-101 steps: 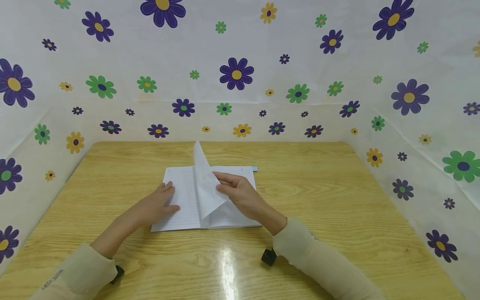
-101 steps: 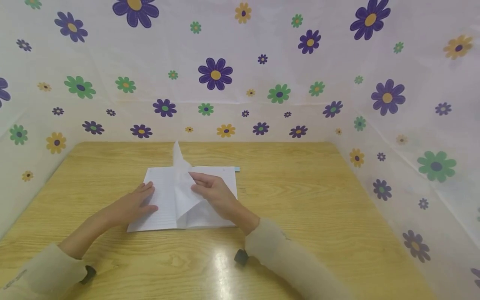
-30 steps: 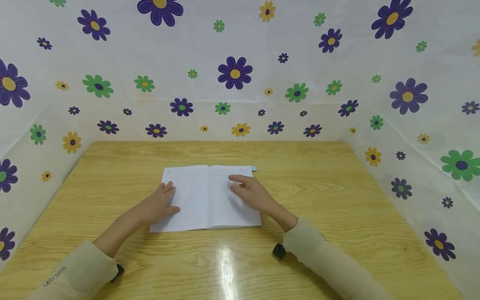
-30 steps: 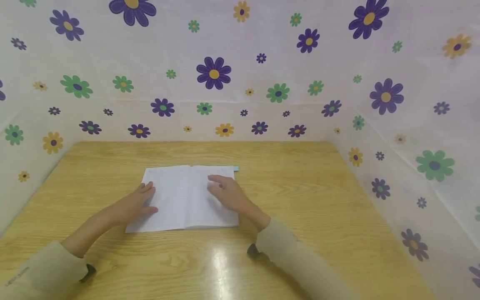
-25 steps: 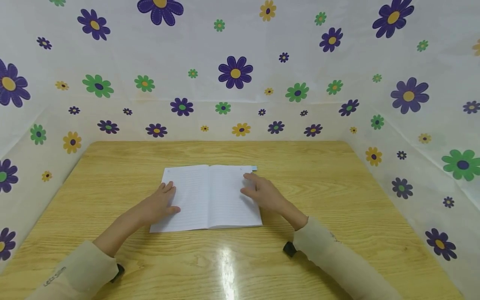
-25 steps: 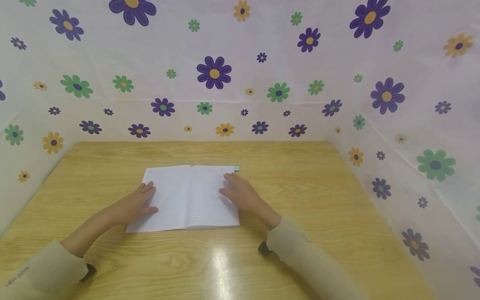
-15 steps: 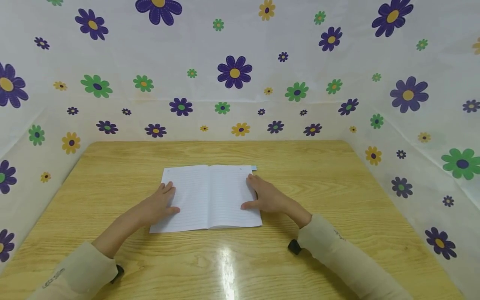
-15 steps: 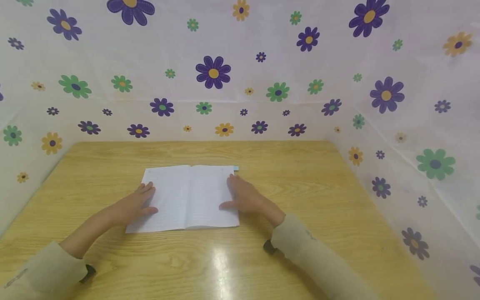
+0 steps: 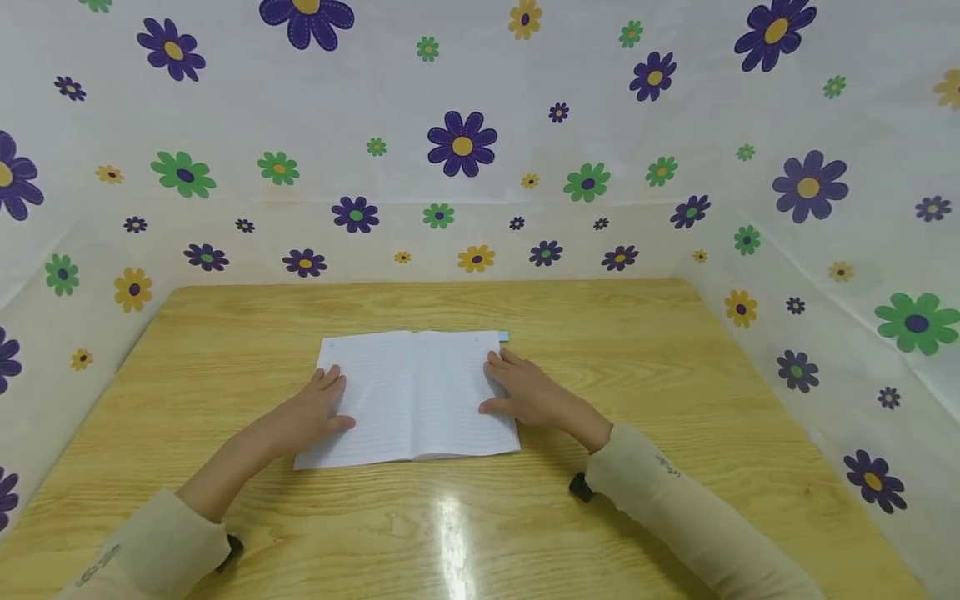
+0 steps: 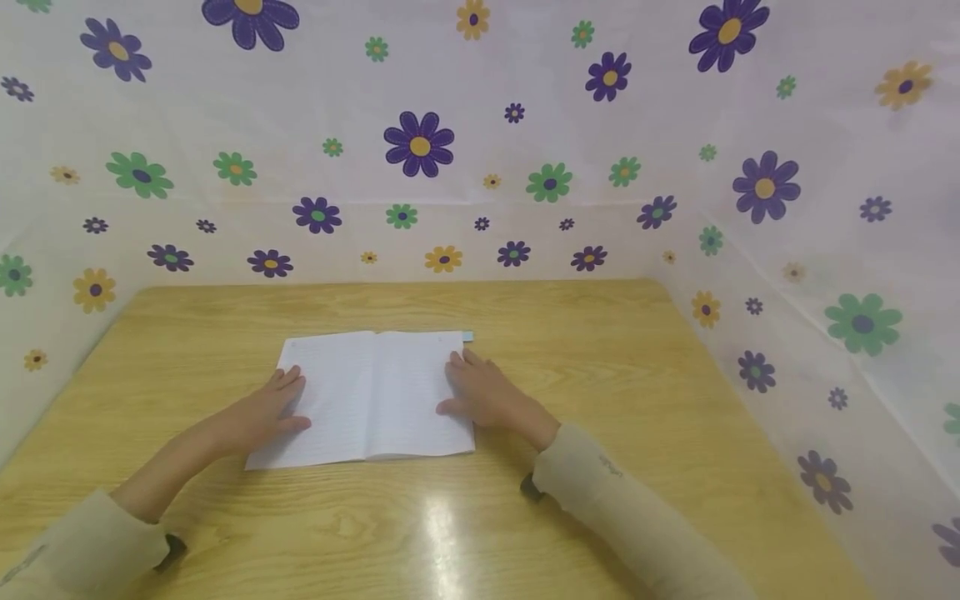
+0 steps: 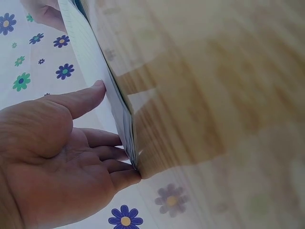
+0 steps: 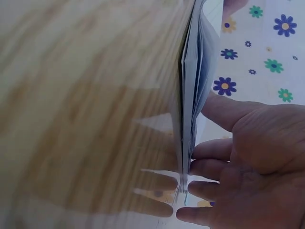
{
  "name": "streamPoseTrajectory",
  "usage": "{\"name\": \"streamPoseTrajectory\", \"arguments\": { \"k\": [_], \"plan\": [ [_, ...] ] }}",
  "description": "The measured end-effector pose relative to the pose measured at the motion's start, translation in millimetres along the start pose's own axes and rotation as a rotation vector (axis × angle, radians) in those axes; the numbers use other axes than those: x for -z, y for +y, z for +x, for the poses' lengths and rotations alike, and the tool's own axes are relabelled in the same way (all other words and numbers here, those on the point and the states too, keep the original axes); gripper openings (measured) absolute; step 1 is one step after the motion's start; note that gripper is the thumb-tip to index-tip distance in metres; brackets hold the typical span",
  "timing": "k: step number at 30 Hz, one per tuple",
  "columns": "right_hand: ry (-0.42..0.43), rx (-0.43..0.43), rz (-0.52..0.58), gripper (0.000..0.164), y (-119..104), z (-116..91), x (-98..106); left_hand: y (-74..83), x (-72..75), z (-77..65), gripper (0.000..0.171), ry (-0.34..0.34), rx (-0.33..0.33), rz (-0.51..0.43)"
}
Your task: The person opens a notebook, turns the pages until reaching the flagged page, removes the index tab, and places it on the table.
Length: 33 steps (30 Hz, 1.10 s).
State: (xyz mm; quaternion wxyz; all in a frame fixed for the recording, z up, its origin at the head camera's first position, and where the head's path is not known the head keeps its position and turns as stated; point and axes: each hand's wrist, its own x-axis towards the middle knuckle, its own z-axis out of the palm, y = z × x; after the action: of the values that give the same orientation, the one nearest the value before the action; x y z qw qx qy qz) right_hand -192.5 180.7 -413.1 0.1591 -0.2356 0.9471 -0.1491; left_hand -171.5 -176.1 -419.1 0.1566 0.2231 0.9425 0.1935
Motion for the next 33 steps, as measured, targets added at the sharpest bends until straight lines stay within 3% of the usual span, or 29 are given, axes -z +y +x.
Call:
{"name": "streamPoseTrajectory", "arguments": {
  "k": [15, 20, 24, 26, 30, 33],
  "plan": [
    [0.068, 0.053, -0.006, 0.061, 0, -1, -1, 0.2, -1.4, 0.3, 0.075, -0.007, 0.003, -0.029],
    [0.095, -0.009, 0.055, 0.061, -2, -1, -5, -0.3, -2.4, 0.5, 0.075, -0.008, -0.009, -0.036],
    [0.134, -0.082, 0.035, 0.058, -7, -4, -13, 0.4, -2.1, -0.8, 0.075, -0.006, -0.014, -0.037],
    [0.119, -0.087, -0.034, 0.062, -13, -9, -16, 0.9, -1.6, -1.4, 0.075, -0.006, -0.011, -0.028],
    [0.028, -0.071, -0.171, 0.091, -23, -19, -18, 1.4, -0.4, -1.7, 0.074, -0.008, -0.008, -0.003],
    [0.0, -0.063, -0.173, 0.105, -26, -26, -17, 1.4, 0.1, -1.2, 0.074, -0.006, -0.014, 0.004]
  ]
}}
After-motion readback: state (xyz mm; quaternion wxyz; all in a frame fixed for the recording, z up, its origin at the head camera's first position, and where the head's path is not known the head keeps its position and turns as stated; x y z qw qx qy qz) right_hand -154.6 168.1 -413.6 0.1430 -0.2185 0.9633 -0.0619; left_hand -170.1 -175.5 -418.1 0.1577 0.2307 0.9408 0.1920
